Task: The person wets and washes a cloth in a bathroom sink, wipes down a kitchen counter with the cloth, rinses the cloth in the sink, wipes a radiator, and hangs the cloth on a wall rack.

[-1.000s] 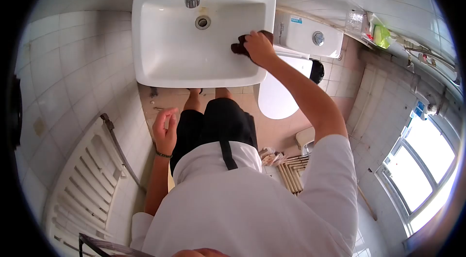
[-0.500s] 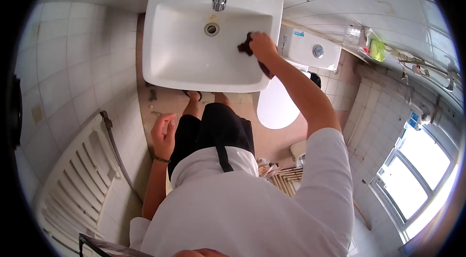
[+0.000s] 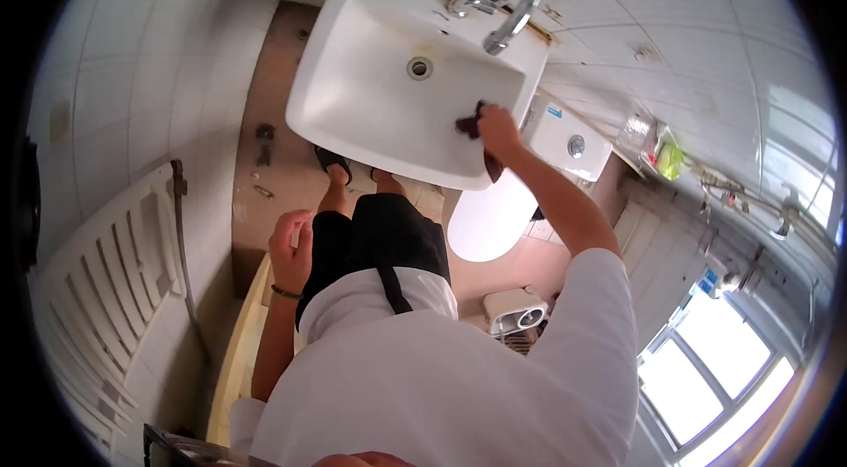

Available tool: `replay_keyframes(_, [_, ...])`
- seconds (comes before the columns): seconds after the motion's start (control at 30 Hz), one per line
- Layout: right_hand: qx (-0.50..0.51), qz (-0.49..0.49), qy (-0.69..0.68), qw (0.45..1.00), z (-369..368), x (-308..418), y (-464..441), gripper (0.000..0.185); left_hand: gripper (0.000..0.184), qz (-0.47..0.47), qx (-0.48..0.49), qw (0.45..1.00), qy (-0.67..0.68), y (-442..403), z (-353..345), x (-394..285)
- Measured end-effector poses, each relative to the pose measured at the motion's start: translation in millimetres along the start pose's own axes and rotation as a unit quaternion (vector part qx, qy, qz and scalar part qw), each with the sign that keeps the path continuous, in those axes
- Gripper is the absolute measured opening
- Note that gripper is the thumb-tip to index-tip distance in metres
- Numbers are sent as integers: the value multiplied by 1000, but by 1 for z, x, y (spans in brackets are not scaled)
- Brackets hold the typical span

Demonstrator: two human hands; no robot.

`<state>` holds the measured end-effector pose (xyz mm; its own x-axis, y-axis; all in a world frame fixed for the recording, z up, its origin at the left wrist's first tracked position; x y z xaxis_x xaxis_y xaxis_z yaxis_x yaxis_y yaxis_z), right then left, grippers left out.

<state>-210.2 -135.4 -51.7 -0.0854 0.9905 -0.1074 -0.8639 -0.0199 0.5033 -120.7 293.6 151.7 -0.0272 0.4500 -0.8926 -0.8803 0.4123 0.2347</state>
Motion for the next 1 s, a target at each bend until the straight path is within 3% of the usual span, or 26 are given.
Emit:
replay_keyframes(0.1, [-82,-73,12,994,12,-63,-44,13,15,13,-17,1000,1,6,6,10])
replay_keyframes(0.17, [-171,-78,31,982,35,-61,-40,15,15,16,-19,1000,10,10,4,15])
replay_keyframes(0.27, [-137,-103,-12,985,35,-35,-12,11,14,20,-3,1000,17,12,-6,19])
replay_keyframes(0.37, [43,-13,-10,999,-8,16,18,11,13,17,31,999,14,9,-23,14])
replay_keyframes(0.43, [7,-5,-102,995,-5,51,47,14,13,-9,49,999,14,5,-33,-1])
replay_keyframes(0.5, [-140,-50,-203,968,36,59,71,12,13,-27,50,998,15,1,-40,-8])
replay_keyframes(0.63, [-105,-186,-387,897,-2,72,50,18,15,-20,71,997,29,-12,-59,-9])
replay_keyframes(0.77, [-260,-146,-500,813,40,120,9,21,15,-34,104,994,-1,-22,-87,-6])
replay_keyframes(0.8, [-185,-141,-519,823,40,124,1,23,15,-35,120,992,-19,-27,-94,-3])
replay_keyframes(0.9, [-213,-126,-469,848,33,96,38,21,15,-9,153,987,-52,-49,-110,0])
replay_keyframes(0.93, [-139,-111,-422,889,15,82,45,19,15,4,160,985,-59,-58,-114,2])
replay_keyframes(1.0, [-156,-105,-327,926,20,56,77,14,17,-87,119,980,-133,-86,-110,1])
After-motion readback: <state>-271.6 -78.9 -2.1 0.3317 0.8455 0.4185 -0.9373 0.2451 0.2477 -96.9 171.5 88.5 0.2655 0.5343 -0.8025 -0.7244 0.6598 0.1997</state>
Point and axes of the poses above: each hand's wrist, its own y-axis away from the middle knuckle, its own z-axis out of the back of the hand, x = y × z, the point moved 9 cm from there along -y, towards the middle knuckle, and after that the axes turned 1 degree about y, right-handed, at the moved point
